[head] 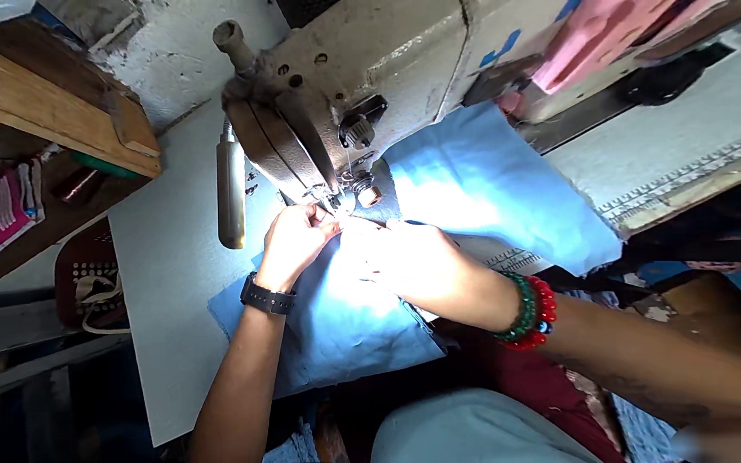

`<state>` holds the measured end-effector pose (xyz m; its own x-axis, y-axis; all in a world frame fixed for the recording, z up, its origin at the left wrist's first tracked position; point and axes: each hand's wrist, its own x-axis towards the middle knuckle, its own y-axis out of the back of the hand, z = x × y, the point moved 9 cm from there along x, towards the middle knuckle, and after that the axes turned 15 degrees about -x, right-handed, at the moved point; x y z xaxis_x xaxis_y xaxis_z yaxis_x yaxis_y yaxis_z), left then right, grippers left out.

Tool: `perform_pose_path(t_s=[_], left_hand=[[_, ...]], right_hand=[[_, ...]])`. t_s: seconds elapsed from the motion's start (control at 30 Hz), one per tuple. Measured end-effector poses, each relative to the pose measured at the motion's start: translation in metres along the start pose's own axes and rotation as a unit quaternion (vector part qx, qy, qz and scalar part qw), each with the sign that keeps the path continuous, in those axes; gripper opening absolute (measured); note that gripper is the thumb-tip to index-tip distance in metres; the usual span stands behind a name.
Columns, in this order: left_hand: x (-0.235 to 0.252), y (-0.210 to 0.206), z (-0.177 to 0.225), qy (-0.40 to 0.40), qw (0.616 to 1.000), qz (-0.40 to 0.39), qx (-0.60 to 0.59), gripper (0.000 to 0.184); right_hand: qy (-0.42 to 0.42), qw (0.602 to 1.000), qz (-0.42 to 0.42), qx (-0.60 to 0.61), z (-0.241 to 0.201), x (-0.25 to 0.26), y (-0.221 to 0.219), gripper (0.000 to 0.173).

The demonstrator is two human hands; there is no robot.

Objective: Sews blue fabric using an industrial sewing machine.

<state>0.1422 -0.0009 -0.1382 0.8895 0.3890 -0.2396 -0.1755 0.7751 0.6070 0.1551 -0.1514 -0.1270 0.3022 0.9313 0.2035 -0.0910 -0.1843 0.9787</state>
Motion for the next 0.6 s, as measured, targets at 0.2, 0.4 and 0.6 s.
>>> perform_pose_path(t_s=[0.2, 0.4, 0.6], left_hand=[[-0.004, 0.0, -0.009, -0.068, 0.995, 0.073, -0.009, 0.014], [-0.02, -0.004, 0.006, -0.252, 0.947, 0.18, 0.083, 0.014], [-0.013, -0.001, 0.008, -0.269, 0.94, 0.167, 0.124, 0.015]], right_hand=[[0.021, 1.0, -0.004, 0.013, 0.004, 0.003, 0.0, 0.017], [0.031, 0.999, 0.026, -0.008, 0.011, 0.01, -0.002, 0.019], [0.007, 1.0, 0.025, -0.005, 0.016, 0.019, 0.001, 0.03]])
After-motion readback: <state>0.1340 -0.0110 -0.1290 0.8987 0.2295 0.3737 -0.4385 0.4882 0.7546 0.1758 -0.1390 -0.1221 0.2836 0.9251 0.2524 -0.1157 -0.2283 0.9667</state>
